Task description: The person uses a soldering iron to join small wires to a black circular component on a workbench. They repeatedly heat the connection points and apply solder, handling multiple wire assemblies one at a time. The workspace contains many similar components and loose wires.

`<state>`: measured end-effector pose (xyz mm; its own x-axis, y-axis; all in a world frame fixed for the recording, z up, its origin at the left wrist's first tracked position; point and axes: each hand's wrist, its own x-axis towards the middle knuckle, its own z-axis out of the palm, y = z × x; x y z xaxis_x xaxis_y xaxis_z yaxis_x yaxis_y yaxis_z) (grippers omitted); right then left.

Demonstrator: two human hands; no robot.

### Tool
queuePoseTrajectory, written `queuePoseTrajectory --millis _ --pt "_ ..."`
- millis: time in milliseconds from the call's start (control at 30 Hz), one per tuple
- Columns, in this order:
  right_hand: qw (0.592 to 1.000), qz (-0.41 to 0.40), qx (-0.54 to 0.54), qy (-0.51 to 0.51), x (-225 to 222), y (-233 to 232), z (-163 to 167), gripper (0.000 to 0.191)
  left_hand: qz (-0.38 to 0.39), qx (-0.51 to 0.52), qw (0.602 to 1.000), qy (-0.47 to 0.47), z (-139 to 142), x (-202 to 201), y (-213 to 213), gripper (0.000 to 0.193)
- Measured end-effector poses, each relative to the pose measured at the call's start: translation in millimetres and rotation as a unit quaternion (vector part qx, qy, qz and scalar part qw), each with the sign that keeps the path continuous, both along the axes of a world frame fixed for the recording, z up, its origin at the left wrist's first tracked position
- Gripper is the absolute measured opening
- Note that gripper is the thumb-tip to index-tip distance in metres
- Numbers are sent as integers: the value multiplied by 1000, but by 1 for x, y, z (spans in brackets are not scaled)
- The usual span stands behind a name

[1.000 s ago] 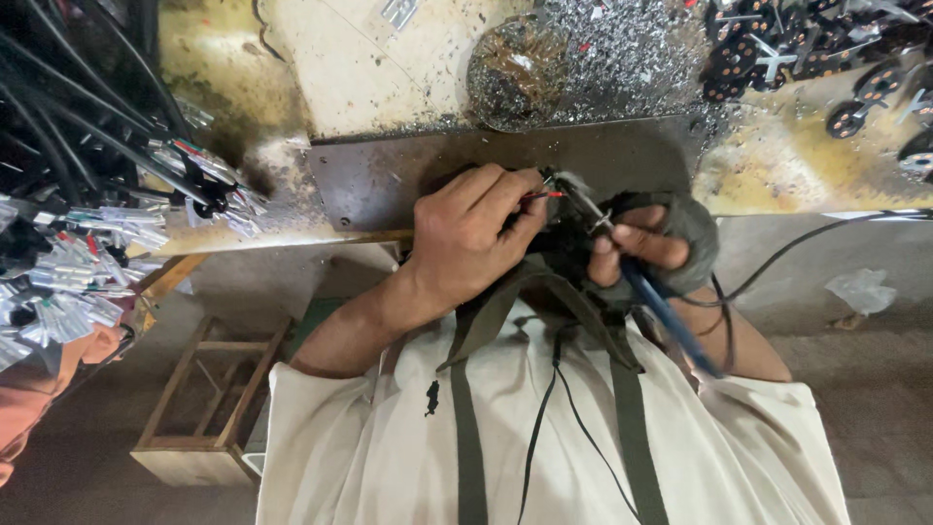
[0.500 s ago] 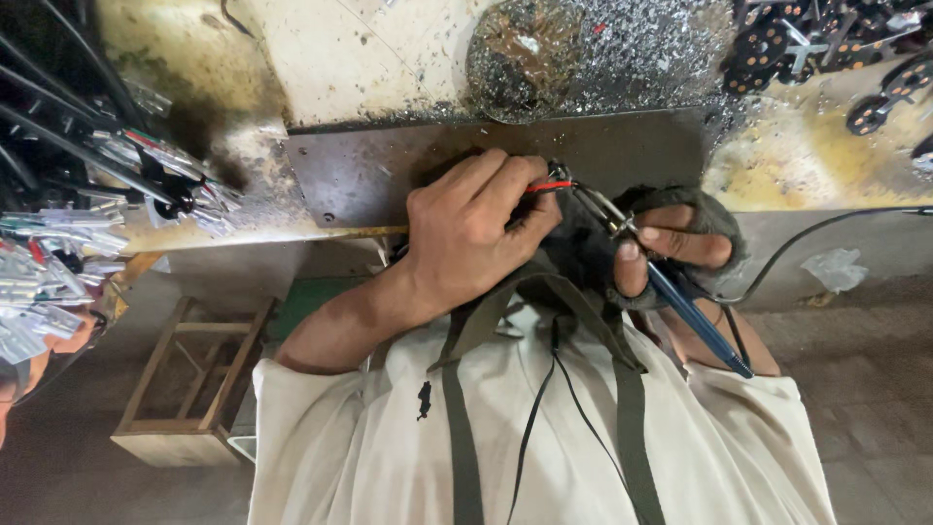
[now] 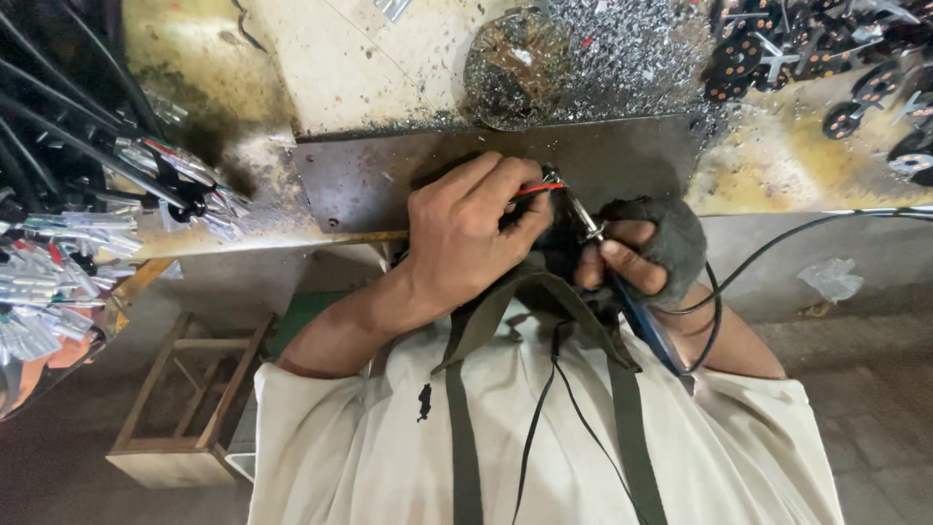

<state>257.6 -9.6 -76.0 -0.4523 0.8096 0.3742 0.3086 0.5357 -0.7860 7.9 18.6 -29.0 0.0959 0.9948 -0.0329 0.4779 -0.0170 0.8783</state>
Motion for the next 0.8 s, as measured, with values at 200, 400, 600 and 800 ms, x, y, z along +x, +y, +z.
queuePoseTrajectory --millis 200,400,600,800 --pt "975 38 -218 8 -5 13 25 23 -13 -23 999 -27 0 -3 0 17" --pt "977 -138 -146 67 -7 -8 11 28 3 -40 999 -22 4 0 3 15" --pt "983 -63 -19 -171 3 -18 5 27 21 16 1000 -5 6 4 4 13" --pt "909 -111 -269 -299 -23 7 42 20 31 25 999 12 3 7 1 13"
